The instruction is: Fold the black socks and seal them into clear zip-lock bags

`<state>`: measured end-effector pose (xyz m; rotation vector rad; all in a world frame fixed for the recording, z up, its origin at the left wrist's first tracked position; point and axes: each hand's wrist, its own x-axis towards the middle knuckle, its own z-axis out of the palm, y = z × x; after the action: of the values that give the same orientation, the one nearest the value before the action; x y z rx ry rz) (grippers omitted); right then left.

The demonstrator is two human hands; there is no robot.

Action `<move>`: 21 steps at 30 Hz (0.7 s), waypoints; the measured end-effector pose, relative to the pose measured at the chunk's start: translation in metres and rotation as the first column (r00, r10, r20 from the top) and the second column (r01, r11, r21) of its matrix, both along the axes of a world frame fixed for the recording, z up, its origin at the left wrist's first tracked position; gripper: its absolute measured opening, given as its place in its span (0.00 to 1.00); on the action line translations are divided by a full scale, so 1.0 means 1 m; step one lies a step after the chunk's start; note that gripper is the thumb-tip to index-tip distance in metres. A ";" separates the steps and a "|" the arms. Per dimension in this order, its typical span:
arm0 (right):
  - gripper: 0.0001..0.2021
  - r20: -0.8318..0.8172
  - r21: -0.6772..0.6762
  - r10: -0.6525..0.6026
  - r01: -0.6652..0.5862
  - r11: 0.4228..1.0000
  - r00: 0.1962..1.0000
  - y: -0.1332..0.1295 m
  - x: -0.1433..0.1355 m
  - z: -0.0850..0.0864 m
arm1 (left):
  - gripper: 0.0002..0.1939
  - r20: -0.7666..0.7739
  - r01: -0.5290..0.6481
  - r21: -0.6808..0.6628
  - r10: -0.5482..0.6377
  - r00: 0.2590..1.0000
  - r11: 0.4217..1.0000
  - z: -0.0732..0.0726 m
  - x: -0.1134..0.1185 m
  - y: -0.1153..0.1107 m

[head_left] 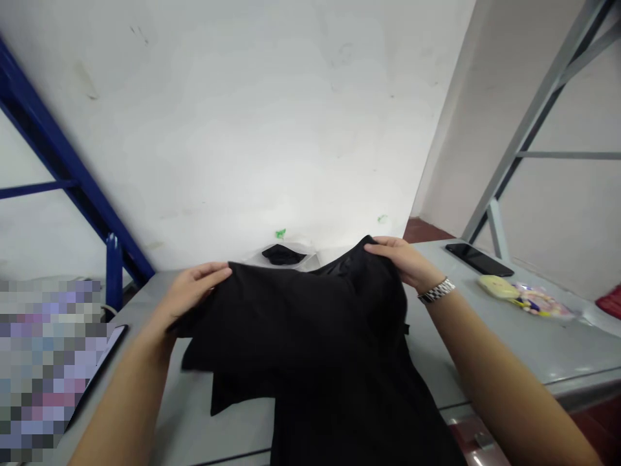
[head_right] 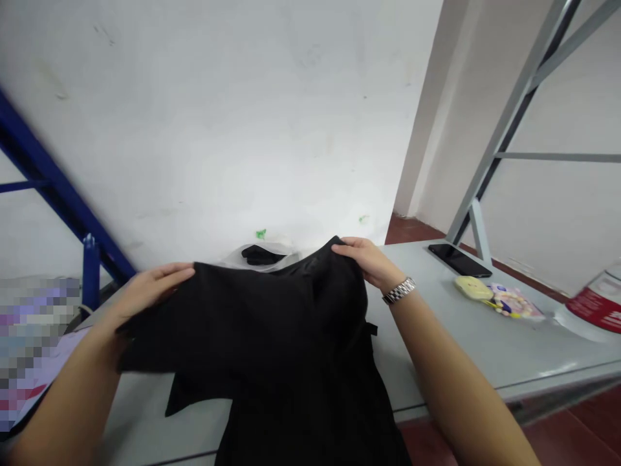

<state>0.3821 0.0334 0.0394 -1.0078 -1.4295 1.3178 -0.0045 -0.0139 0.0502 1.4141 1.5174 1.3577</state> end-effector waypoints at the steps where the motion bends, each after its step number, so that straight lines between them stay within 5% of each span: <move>1: 0.11 0.128 -0.018 0.017 -0.015 1.000 0.992 0.005 0.000 -0.005 | 0.19 -0.142 -0.034 -0.024 0.030 0.989 0.999 -0.006 0.000 0.006; 4: 0.11 0.468 0.032 -0.026 0.013 0.999 0.883 0.019 0.000 -0.021 | 0.19 -0.535 -0.003 0.006 0.006 0.845 1.000 -0.016 0.005 0.010; 6: 0.12 0.558 0.089 -0.078 0.034 0.995 0.826 0.024 0.001 -0.029 | 0.19 -0.664 0.183 -0.054 -0.172 0.728 0.982 -0.014 0.011 0.001; 9: 0.11 0.568 0.124 -0.106 0.043 0.991 0.816 0.028 0.000 -0.034 | 0.29 -0.646 0.484 -0.321 -0.562 0.517 0.814 -0.008 0.018 -0.018; 11: 0.12 0.572 0.141 -0.125 0.054 0.989 0.811 0.028 -0.001 -0.035 | 0.39 -0.579 0.534 -0.480 -0.709 0.403 0.696 -0.009 0.019 -0.025; 14: 0.12 0.578 0.156 -0.154 0.077 0.985 0.802 0.028 -0.002 -0.036 | 0.31 -0.508 0.493 -0.515 -0.713 0.484 0.701 -0.017 0.018 -0.021; 18: 0.11 0.563 0.171 -0.189 0.110 0.979 0.805 0.032 -0.002 -0.040 | 0.10 -0.426 0.422 -0.380 -0.561 0.710 0.823 -0.017 0.013 -0.008; 21: 0.11 0.515 0.222 -0.258 0.164 0.961 0.817 0.034 -0.003 -0.042 | 0.10 -0.358 0.309 -0.255 -0.386 0.850 0.916 -0.008 0.009 -0.002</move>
<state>0.3793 0.0669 -0.0021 -1.4515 -1.7465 0.7537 0.0040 -0.0163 0.0424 1.8161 1.4900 0.7076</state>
